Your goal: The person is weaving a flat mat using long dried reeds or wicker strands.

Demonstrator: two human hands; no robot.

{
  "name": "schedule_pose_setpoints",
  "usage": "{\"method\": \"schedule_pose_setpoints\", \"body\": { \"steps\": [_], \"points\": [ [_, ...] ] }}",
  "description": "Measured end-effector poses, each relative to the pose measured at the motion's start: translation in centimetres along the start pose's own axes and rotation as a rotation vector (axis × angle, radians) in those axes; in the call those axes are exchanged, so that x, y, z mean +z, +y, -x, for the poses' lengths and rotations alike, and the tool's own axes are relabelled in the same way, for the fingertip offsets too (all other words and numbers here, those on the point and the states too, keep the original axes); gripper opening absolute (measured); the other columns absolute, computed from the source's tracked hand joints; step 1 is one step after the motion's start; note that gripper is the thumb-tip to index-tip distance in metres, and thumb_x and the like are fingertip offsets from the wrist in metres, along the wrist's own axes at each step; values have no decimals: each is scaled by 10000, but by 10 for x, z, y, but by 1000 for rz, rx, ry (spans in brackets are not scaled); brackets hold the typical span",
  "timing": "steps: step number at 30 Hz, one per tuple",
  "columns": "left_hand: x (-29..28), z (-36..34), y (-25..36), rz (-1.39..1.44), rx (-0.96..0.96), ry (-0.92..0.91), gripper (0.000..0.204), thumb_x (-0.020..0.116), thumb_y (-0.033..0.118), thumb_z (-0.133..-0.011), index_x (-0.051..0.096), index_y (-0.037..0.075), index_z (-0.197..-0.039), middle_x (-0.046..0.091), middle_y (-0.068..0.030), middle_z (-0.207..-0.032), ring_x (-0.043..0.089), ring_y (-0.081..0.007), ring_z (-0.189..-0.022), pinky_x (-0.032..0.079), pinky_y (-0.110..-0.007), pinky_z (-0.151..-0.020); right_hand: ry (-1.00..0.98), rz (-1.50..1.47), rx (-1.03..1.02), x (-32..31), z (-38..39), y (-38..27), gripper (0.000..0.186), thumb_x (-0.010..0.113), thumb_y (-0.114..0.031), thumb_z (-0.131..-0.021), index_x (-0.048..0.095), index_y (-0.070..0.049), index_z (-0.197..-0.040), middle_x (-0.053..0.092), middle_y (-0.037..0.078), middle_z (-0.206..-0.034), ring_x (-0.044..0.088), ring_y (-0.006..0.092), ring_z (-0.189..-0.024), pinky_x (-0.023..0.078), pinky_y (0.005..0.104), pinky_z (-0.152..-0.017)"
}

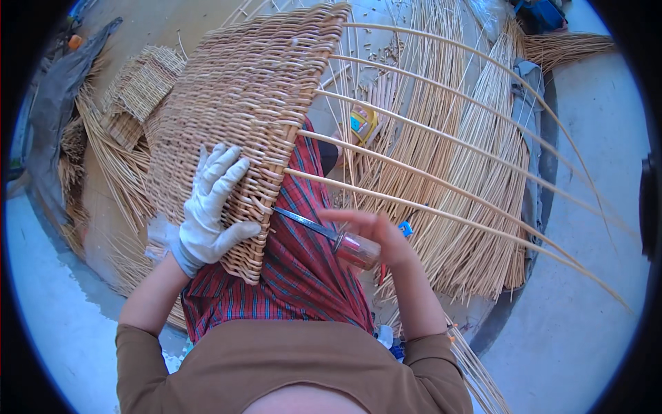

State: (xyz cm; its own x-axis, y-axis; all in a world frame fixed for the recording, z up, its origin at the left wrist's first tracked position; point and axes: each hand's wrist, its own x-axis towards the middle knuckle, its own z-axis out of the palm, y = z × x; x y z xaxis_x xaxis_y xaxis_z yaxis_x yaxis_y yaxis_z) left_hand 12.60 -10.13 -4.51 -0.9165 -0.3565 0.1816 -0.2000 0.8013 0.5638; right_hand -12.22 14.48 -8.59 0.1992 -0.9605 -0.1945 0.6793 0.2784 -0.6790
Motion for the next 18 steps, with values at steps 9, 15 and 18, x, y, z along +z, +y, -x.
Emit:
{"method": "schedule_pose_setpoints", "body": {
  "steps": [9, 15, 18],
  "points": [
    [18, 4, 12, -85, -33, 35, 959, 790, 592, -860, 483, 38, -1581, 439, -201, -1641, 299, -441, -1586, 121, -637, -1316, 1243, 586, 468, -281, 85, 206, 332, 645, -243, -1022, 728, -14, -1249, 785, 105, -922, 762, 191, -831, 593, 329, -753],
    [20, 6, 10, -125, -60, 33, 933, 705, 634, -925, 456, 34, -1594, 423, -210, -1645, 299, -442, -1583, 131, -633, -1314, 1301, 1047, 624, -298, 61, 249, 309, 707, -346, -953, 806, -99, -1109, 799, 152, -989, 779, 308, -874, 601, 443, -817],
    [19, 7, 10, -112, -63, 26, 931, 660, 659, -953, 445, 21, -1597, 418, -224, -1649, 291, -445, -1588, 132, -616, -1317, 1204, 1024, 582, -269, 24, 229, 322, 698, -411, -954, 812, -187, -1156, 786, 129, -1171, 749, 358, -1061, 589, 499, -920]
  ]
}}
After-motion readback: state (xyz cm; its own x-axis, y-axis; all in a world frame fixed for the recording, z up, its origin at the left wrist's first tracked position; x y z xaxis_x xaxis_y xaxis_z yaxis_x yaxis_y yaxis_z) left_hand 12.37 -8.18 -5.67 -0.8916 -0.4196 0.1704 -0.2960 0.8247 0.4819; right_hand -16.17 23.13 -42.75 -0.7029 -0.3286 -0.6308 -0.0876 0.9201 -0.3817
